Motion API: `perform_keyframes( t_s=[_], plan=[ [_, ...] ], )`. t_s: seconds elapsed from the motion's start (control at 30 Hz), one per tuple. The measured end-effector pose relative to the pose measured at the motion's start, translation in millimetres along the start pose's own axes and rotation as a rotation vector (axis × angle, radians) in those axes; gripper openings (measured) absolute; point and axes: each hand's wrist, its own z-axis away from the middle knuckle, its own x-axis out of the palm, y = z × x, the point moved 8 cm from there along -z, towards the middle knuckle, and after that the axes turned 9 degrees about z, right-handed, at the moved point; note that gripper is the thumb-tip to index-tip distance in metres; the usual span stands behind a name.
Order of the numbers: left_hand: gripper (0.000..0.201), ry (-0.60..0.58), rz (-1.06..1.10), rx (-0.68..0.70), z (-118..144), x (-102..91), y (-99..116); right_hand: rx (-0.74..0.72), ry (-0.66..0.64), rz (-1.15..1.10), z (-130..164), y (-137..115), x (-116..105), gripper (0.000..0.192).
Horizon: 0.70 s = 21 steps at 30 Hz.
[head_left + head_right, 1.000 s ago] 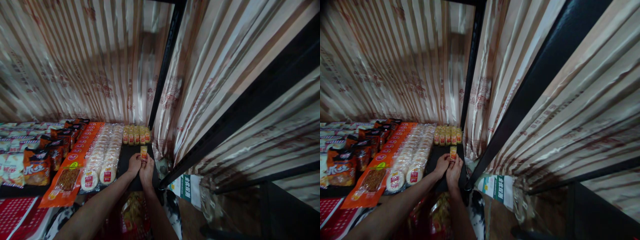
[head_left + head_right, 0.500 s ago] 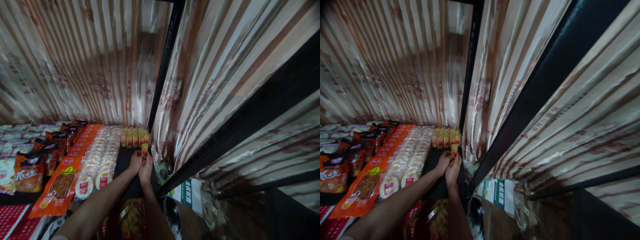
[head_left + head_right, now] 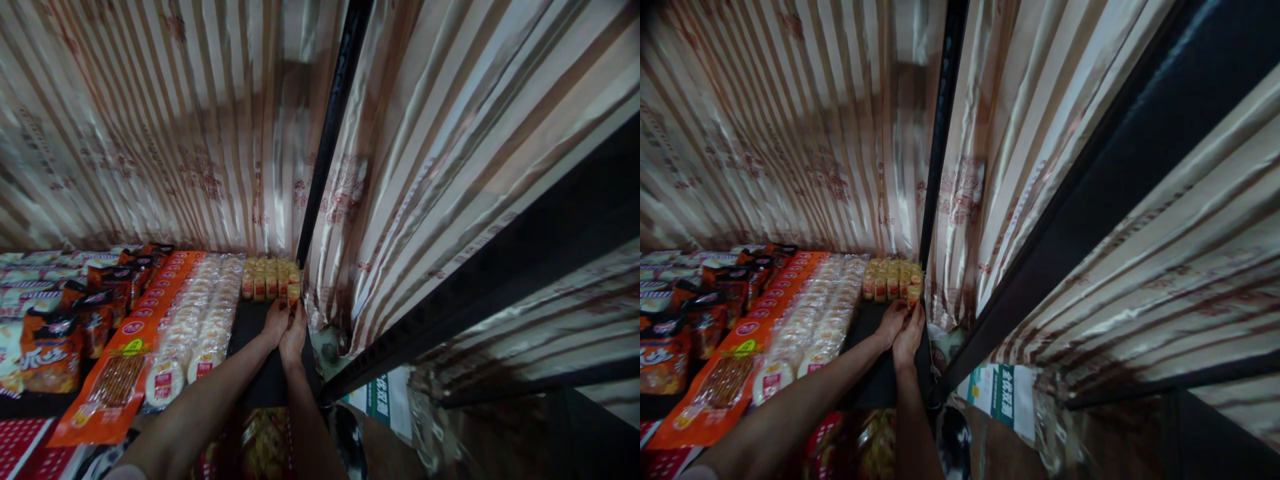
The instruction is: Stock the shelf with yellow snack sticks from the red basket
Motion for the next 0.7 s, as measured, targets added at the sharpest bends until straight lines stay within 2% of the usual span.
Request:
perform_keyframes(
  t_s=[0.2, 0.37, 0.7],
  plan=[
    [0.019, -0.037, 0.021, -0.009, -2, 7.8, 6, -0.008, 0.035, 0.036, -8, 4, 3, 0.055],
    [0.022, -0.061, -0.061, 0.029, -6, 10.6, 11, -0.02, 0.065, 0.047, -12, 11, 9, 0.051],
    [0.032, -0.038, -0.147, 0.055, -12, 9.6, 10, -0.002, 0.07, 0.091, -16, 19, 18, 0.049]
  ],
)
